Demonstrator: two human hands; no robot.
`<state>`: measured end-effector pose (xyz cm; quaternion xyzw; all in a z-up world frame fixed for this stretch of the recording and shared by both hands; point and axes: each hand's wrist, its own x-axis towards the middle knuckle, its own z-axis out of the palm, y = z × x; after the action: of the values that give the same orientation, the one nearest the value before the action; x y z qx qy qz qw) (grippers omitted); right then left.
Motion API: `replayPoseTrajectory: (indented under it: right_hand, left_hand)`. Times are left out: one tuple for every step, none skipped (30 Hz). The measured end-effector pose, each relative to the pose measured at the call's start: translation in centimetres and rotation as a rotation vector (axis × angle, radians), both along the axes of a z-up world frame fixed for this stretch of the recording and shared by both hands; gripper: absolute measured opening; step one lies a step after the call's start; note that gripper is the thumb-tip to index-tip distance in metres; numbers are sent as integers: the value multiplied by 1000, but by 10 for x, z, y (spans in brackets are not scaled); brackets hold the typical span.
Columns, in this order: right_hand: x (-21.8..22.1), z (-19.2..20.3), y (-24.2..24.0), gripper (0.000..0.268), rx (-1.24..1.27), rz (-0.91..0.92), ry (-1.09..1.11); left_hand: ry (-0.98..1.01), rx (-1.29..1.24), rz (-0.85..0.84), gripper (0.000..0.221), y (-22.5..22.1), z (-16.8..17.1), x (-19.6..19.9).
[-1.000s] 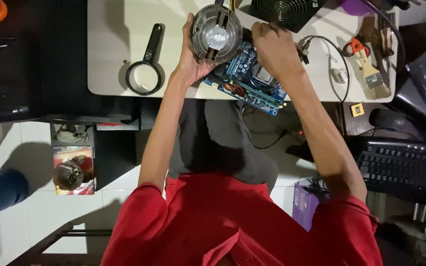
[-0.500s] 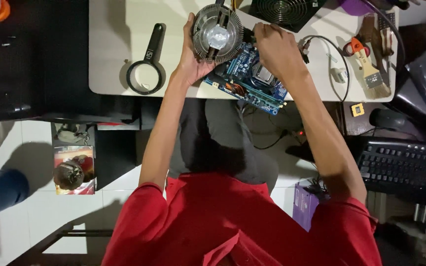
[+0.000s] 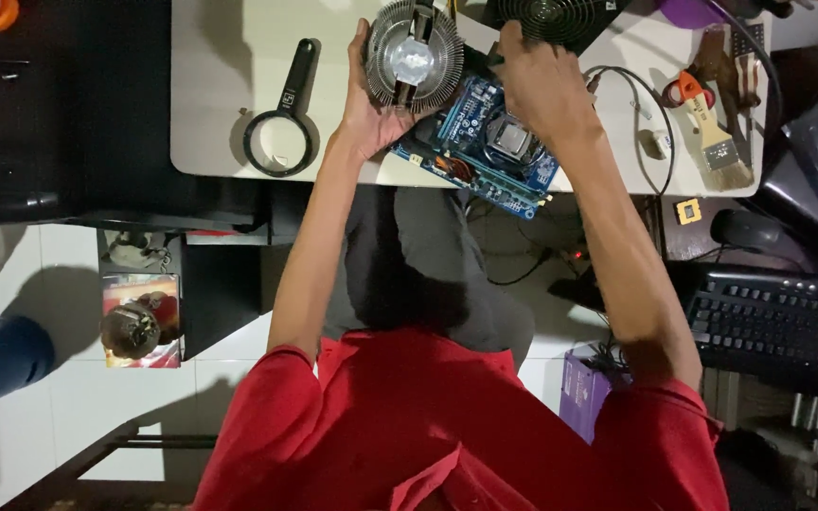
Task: Inspecting a CPU and motherboard socket using a magnifying glass on a repair bench.
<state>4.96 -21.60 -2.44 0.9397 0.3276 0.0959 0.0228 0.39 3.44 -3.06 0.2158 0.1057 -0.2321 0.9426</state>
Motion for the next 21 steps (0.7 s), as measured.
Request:
replayPoseTrajectory:
  right_hand:
    - [-2,7,0,38,1,2,0]
    - [-4,14,1,30,110,-21,101]
    - [-6,21,1,23,219,-44,202]
    - [-8,25,0,23,221,-41,197]
    - [-11,29,-2,18,329,11,155]
    - [-14,33,-4,17,437,65,114]
    - [-17,39,0,17,439,69,111]
    - [-20,45,3,15,583,135,183]
    - [-23,50,7,14,726,202,254]
    - [-24,56,14,14,730,208,254]
    - [-27,62,20,12,758,207,296]
    - [-29,68,27,10,785,205,341]
    - [-25,64,33,10,787,211,343]
    - [-20,60,39,11,805,238,310]
    - [-16,56,45,15,823,265,278]
    - [-11,50,52,15,827,270,276]
    - [-5,45,59,16,845,280,278]
    - [1,40,66,19,864,290,278]
    - [6,36,72,19,868,294,275]
    - [10,33,77,25,837,311,256]
    - [15,28,83,32,807,327,237]
  left_hand:
    - [0,1,2,113,1,3,-2]
    - [3,-53,24,114,1,7,-3]
    - [5,-107,47,115,2,11,-5]
    - [1,-105,49,115,4,12,-5]
    - [21,-120,81,116,6,12,-5]
    - [43,-134,113,116,8,12,-6]
    - [39,-131,116,116,14,10,-4]
    - [18,-118,104,116,19,8,-2]
    - [-3,-104,92,117,24,6,0]
    - [-5,-100,97,117,32,8,4]
    - [-29,-136,66,117,39,10,8]
    - [-50,-173,37,119,47,12,11]
    - [-51,-169,43,119,50,18,13]
    - [-6,50,108,108,53,24,16]
    - [40,268,175,100,55,30,19]
    - [37,273,178,100,60,29,24]
    - [10,253,167,104,65,29,30]
    - [-19,233,153,108,69,29,35]
    - [-22,237,155,108,72,27,41]
    - [-19,251,173,106,74,23,45]
    - [-15,264,191,104,76,19,49]
